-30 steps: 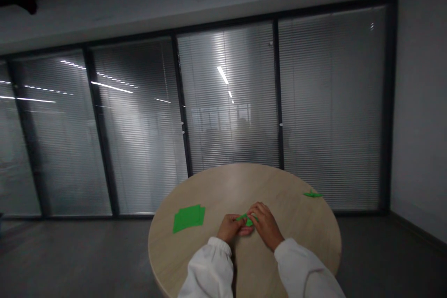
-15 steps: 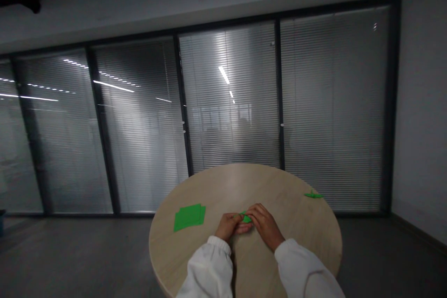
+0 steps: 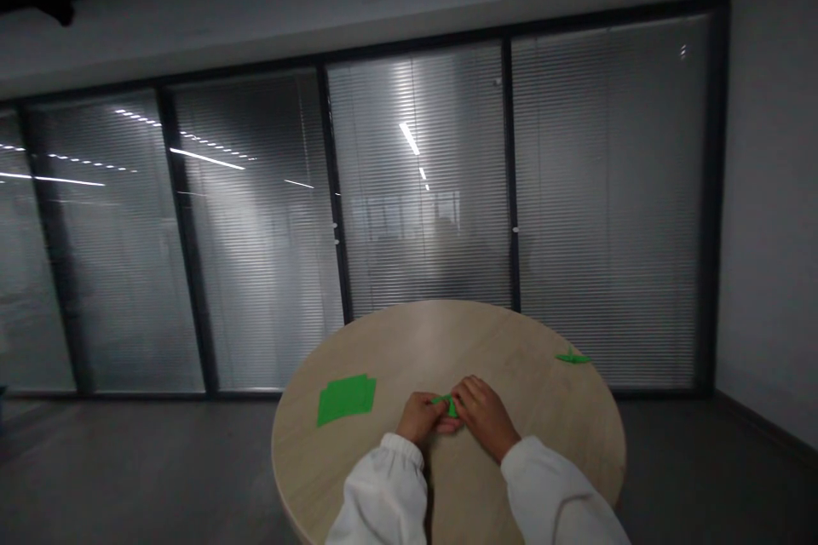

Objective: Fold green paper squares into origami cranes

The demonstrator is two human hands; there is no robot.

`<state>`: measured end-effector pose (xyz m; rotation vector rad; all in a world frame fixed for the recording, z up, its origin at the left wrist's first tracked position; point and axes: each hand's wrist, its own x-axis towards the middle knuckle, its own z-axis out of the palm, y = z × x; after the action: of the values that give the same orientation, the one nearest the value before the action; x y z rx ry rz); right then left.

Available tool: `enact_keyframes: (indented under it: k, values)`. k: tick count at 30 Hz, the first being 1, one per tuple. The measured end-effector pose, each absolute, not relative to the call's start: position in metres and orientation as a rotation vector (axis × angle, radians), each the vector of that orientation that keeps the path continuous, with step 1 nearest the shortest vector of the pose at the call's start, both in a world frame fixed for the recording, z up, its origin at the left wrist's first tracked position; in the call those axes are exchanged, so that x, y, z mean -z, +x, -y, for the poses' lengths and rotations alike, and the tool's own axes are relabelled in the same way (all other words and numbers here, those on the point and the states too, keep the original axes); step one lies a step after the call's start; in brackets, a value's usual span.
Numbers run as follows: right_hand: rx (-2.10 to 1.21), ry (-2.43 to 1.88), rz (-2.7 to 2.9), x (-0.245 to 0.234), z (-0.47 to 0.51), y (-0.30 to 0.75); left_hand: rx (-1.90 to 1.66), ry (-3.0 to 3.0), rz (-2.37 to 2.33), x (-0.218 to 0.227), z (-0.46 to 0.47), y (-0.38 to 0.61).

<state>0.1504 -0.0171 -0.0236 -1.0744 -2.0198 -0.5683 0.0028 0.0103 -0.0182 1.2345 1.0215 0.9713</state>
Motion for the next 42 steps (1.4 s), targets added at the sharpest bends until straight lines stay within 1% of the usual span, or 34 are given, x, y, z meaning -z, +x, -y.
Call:
enact_keyframes:
  k: [3, 9, 16, 21, 27, 33, 37, 42]
  values:
    - [0.62, -1.069, 2.051, 0.023, 0.017, 0.15, -0.978, 1.185, -1.001, 0.016, -0.009, 0.002]
    - [0.507, -1.063, 2.083, 0.02, 0.02, 0.15, -1.051, 1.115, -0.932, 0.013, -0.009, 0.0]
    - [0.501, -1.022, 2.078, 0.021, 0.021, 0.149, -1.061, 1.04, -0.85, 0.012, -0.009, -0.001]
    - [0.464, -0.986, 2.069, 0.02, 0.024, 0.147, -1.07, 1.107, -0.831, 0.016, -0.012, -0.003]
    - [0.065, -1.013, 1.797, 0.022, 0.02, 0.149, -1.121, 1.159, -0.756, 0.02, -0.015, -0.003]
    - [-0.415, -1.035, 1.65, 0.031, 0.005, 0.154, -1.132, 1.261, -0.87, 0.023, -0.016, -0.003]
    - [-0.565, -1.015, 1.591, 0.04, -0.006, 0.156, -1.119, 1.296, -0.917, 0.021, -0.015, -0.003]
    - [-0.566, -1.015, 1.58, 0.044, -0.009, 0.156, -1.144, 1.235, -0.943, 0.02, -0.015, -0.002]
